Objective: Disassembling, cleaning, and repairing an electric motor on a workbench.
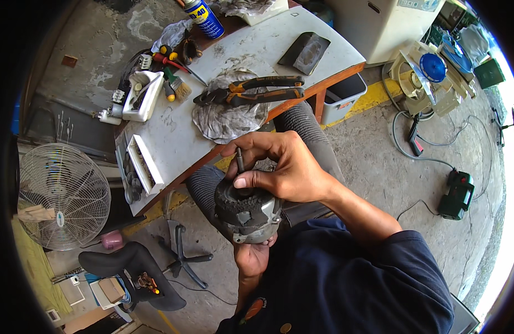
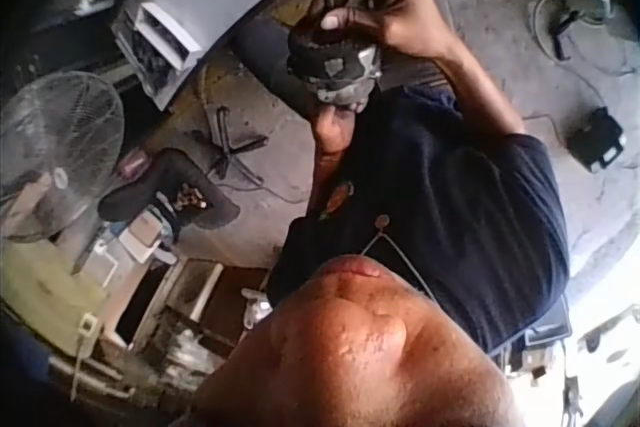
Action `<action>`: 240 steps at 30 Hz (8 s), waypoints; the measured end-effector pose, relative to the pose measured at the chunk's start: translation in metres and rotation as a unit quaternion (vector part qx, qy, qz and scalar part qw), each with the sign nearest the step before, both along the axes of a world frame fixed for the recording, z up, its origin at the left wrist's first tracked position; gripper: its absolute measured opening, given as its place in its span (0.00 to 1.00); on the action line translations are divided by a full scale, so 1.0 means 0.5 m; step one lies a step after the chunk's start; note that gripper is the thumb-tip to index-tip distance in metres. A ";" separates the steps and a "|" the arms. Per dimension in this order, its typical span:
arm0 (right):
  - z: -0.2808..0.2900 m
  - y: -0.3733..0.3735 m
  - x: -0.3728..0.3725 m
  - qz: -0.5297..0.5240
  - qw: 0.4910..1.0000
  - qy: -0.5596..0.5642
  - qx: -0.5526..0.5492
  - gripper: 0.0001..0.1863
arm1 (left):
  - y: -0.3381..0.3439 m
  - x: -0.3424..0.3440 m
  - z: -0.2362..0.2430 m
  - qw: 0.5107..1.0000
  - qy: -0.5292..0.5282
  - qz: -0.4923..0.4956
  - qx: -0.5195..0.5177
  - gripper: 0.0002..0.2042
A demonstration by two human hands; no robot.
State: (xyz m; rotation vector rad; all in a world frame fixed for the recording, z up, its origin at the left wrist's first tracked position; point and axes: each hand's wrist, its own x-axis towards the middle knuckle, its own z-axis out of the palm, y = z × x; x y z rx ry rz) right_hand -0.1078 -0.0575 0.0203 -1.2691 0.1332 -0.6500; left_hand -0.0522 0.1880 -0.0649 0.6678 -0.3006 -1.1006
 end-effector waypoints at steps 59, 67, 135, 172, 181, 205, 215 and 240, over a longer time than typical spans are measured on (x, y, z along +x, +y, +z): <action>0.090 -0.459 0.442 -0.421 0.724 0.236 -0.493 0.36 | 0.034 0.038 -0.031 0.973 0.182 0.067 -0.126 0.38; 0.108 -0.484 0.504 -0.354 0.727 0.315 -0.496 0.45 | 0.040 0.049 -0.072 0.985 -0.031 0.172 0.001 0.37; -0.166 0.166 0.065 -0.194 0.787 0.100 -0.577 0.40 | 0.022 0.110 -0.274 0.978 0.139 0.155 -0.016 0.53; 0.055 -0.374 0.269 -0.407 0.711 0.182 -0.544 0.48 | 0.005 0.120 -0.272 0.973 0.156 0.161 0.052 0.17; -0.096 0.143 -0.005 0.085 0.913 0.346 -0.200 0.06 | -0.008 0.125 -0.306 0.979 0.088 0.153 0.098 0.28; -0.351 0.236 0.030 0.096 0.932 0.339 0.088 0.10 | -0.012 0.131 -0.296 0.973 0.153 0.133 0.112 0.18; -0.373 0.226 0.020 0.112 0.910 0.388 0.089 0.08 | -0.007 0.130 -0.323 0.977 0.132 0.123 0.115 0.26; 0.078 -0.256 0.497 -0.170 0.747 0.185 -0.615 0.11 | -0.001 0.146 -0.280 0.987 0.132 0.087 0.032 0.37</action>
